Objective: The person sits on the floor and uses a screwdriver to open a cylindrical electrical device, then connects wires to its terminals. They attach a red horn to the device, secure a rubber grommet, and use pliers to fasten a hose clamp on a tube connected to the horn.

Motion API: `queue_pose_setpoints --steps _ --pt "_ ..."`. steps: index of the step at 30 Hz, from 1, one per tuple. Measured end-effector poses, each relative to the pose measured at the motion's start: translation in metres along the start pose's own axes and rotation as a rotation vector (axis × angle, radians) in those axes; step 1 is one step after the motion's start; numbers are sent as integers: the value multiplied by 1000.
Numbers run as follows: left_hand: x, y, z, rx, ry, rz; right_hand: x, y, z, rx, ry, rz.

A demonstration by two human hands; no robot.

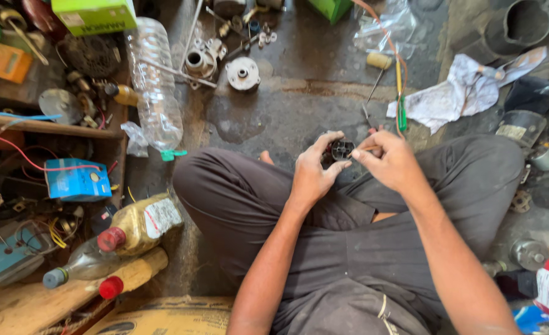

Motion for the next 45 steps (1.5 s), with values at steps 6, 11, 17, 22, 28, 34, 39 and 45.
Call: queue_pose_setpoints --steps 6,11,17,22,28,34,39,45 --pt "-5 5 10 123 -149 51 -22 8 -31 -35 384 -19" --pt "-2 2 11 109 -152 34 -35 9 -23 -58 512 -11" --pt "-6 7 17 108 -253 25 -42 6 -15 -211 556 119" --pt "-4 16 19 186 -31 62 -46 9 -8 -165 644 231" --pt "-2 21 14 220 111 92 -63 10 -23 -246 833 359" --pt "-1 31 -5 237 278 160 -70 17 -29 73 873 285" --pt "14 65 -32 298 336 657 -74 15 -39 62 830 168" --pt "50 199 -74 -110 639 383 -79 8 -36 -18 971 217"
Point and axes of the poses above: each hand's wrist, its own y-axis towards the middle knuckle, its own x-axis out of the back of the hand, z = x × y, the point moved 8 cm from there along y, towards the middle knuckle, and after that the axes turned 12 degrees about z, right-handed, at the moved point
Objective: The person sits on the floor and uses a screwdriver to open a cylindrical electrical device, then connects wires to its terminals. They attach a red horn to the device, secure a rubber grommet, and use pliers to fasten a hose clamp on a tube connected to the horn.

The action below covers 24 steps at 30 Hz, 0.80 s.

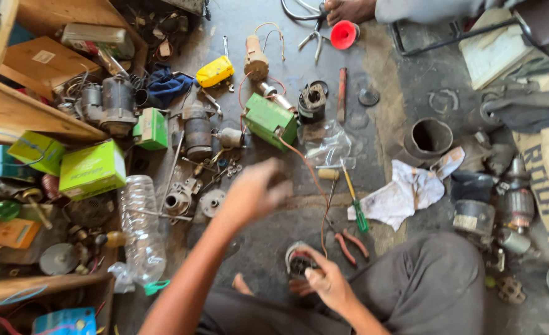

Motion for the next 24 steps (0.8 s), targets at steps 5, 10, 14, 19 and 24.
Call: queue_pose_setpoints --steps 5,10,14,19,24 --pt "44 173 78 36 88 -254 14 0 -45 -82 79 -1" --pt "24 277 201 712 383 37 49 17 -99 -103 74 -5" --pt "3 283 253 1026 242 173 74 24 -120 -111 -51 3" --pt "-3 285 267 885 341 187 58 -8 -132 -160 -139 14" --pt "7 291 254 723 335 181 50 7 -104 -17 42 15"
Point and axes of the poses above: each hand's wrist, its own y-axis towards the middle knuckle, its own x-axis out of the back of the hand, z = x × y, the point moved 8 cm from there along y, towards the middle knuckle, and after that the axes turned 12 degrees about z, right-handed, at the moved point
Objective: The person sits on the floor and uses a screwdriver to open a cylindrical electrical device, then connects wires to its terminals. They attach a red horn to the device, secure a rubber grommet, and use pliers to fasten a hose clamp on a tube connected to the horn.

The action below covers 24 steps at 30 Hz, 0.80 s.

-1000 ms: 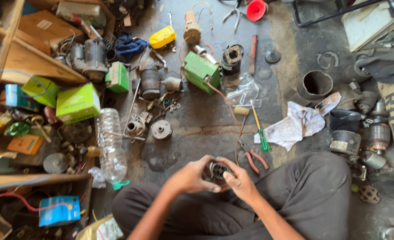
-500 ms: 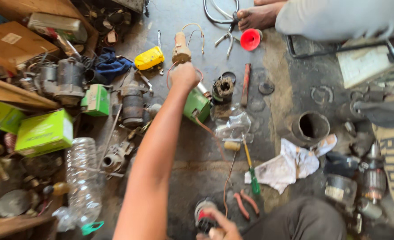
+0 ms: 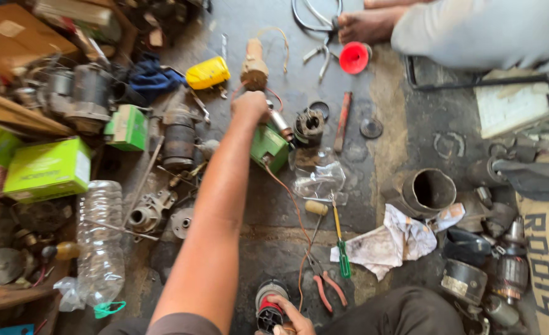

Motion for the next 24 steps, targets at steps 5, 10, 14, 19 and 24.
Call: queue_pose_setpoints --steps 5,10,14,19,24 --pt "54 -50 -7 -126 -305 -549 -18 -5 9 -162 57 113" --pt "171 -154 33 -413 -279 -1007 -23 1 39 -98 118 -1" --pt "190 -239 113 -278 -430 -775 -32 -4 66 -90 12 -27" --pt "149 -402 228 -439 -1448 -730 -46 -1 93 -79 -13 -19" --pt "97 -571 308 -525 -1547 -807 -57 -6 105 -51 -48 -10"
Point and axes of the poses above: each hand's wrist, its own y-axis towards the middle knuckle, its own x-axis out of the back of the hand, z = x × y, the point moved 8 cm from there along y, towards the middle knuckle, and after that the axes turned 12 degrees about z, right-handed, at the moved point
